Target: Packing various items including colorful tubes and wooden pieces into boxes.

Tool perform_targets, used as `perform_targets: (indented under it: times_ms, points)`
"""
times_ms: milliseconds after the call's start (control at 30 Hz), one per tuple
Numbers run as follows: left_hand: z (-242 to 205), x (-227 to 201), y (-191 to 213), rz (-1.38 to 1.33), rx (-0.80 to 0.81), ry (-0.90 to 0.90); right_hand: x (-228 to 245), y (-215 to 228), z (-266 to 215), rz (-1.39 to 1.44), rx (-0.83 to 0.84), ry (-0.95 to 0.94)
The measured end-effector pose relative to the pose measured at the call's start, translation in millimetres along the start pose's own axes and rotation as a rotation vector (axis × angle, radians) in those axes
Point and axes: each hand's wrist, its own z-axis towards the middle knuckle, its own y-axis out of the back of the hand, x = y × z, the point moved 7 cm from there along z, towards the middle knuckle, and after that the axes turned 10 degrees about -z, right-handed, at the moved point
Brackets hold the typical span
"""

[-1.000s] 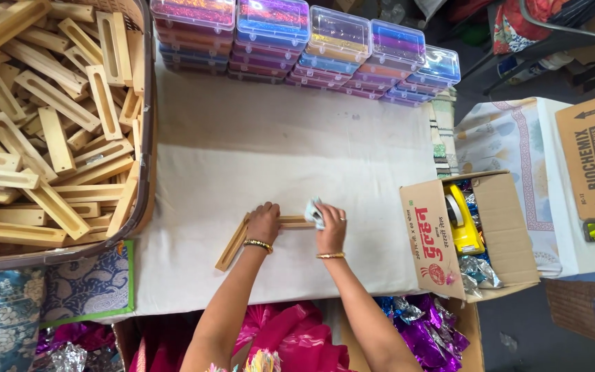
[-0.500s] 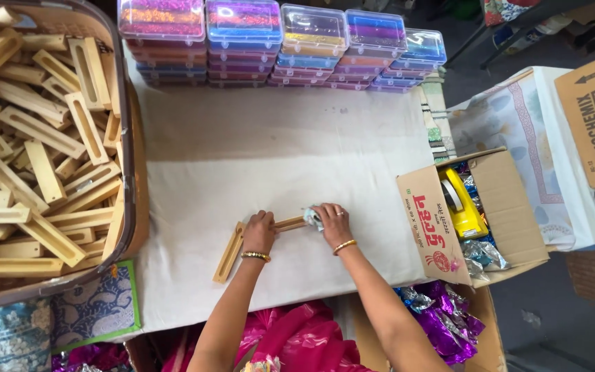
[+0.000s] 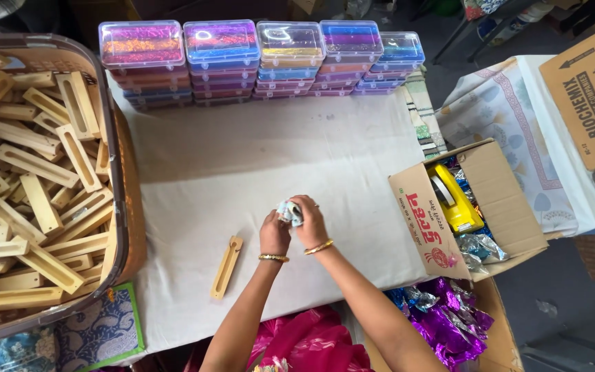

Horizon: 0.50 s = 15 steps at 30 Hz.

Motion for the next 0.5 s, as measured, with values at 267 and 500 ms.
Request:
perform_targets:
  times_ms: [267, 500]
  points:
    - [-17.4, -7.4, 90.5, -0.140, -0.127, 0.210, 6.9, -84.9, -56.5, 0.149, 0.046, -0.010]
    - [-32.7, 34.7, 108.9, -0.042, -0.129, 0.169, -13.9, -70.9, -66.4, -0.083, 0.108, 0.106]
